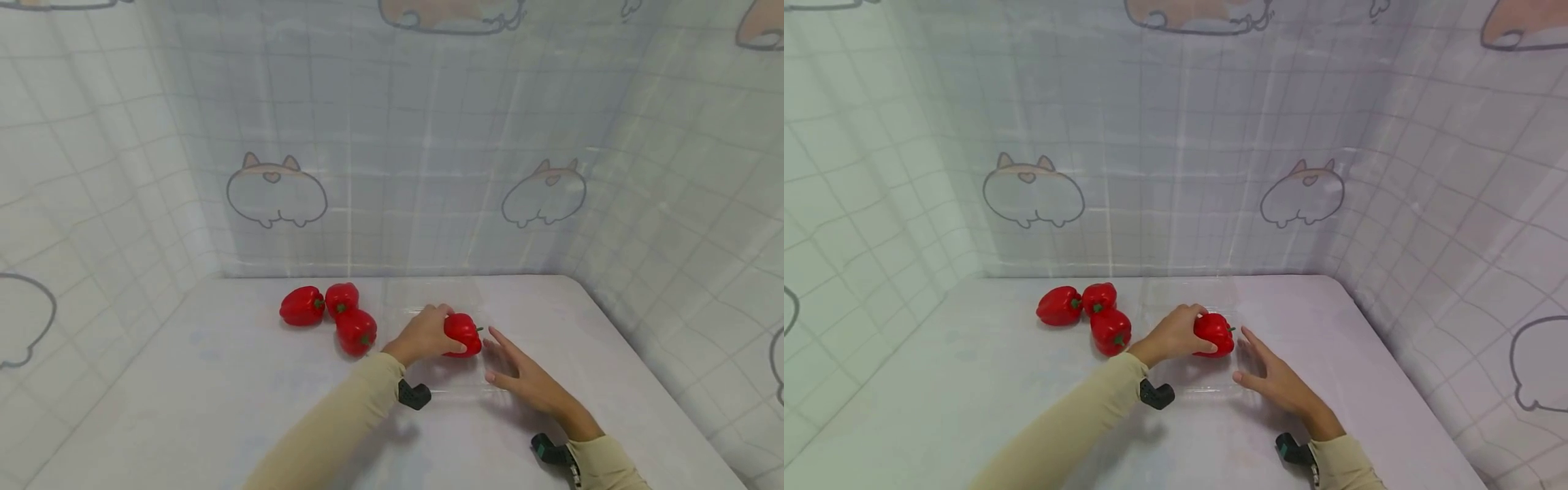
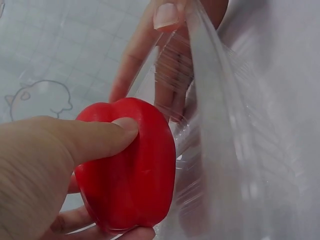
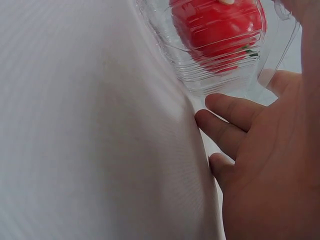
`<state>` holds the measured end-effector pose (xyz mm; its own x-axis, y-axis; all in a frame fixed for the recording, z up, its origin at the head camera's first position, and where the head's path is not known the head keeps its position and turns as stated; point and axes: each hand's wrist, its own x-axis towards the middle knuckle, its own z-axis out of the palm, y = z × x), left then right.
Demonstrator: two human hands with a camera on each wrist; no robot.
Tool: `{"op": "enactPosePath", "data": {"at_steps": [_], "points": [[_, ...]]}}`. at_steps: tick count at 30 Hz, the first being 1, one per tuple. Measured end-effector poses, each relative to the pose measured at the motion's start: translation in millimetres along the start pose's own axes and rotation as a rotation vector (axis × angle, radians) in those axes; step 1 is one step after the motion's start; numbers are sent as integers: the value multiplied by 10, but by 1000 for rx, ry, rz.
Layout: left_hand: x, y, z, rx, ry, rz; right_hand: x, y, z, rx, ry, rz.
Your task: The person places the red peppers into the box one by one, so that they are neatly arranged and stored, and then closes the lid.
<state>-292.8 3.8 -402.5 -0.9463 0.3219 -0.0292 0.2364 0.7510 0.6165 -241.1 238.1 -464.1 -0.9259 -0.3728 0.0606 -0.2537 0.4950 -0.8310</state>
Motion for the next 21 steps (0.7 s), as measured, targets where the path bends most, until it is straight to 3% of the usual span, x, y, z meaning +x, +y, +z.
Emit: {"op": "enactPosePath", "data": {"at_steps": [21], "points": [[-4,76,119,142,60,2,-2,-25,6,2,10,-6]]}}
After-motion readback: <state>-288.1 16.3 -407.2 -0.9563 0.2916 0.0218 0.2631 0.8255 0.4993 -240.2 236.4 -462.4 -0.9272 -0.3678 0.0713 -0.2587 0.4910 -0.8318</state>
